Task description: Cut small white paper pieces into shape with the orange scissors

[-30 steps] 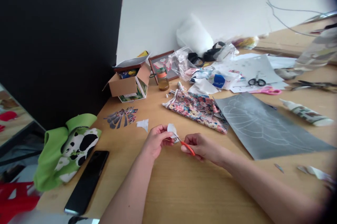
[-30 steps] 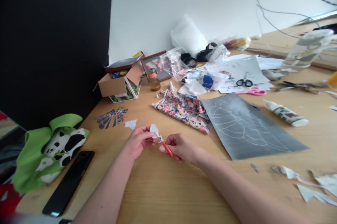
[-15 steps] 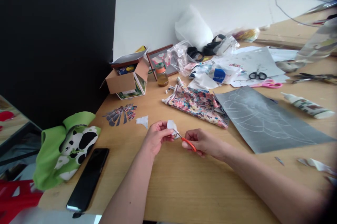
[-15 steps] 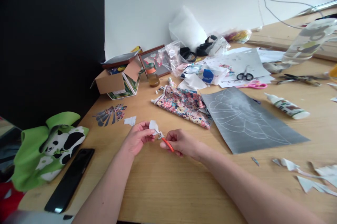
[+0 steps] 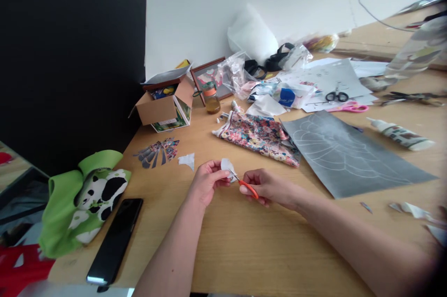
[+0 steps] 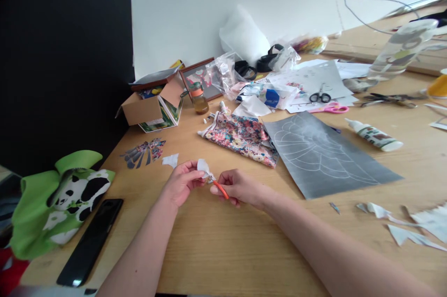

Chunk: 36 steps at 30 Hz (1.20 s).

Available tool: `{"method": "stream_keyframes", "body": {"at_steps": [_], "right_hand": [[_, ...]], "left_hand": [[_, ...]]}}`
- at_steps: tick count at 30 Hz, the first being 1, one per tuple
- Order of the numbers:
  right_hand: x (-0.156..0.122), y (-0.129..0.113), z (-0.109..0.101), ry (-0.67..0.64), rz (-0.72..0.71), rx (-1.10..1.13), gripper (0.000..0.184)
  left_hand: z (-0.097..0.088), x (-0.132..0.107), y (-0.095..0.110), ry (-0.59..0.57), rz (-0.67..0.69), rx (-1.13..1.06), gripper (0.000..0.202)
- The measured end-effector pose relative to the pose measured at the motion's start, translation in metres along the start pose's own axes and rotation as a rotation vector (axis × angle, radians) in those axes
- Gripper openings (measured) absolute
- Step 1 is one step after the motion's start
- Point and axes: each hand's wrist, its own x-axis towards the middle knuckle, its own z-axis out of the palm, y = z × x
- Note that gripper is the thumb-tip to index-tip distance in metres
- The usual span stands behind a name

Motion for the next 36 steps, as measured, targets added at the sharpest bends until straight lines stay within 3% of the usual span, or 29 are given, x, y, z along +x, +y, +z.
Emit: {"method": "stream_keyframes", "body": {"at_steps": [36], "right_hand": [[0.0022, 0.0047, 0.0004, 0.017, -0.014, 0.0, 0.049]], "left_hand": [[0.0004, -0.0003, 0.0023, 0.007, -0.013, -0.014, 0.034]]}}
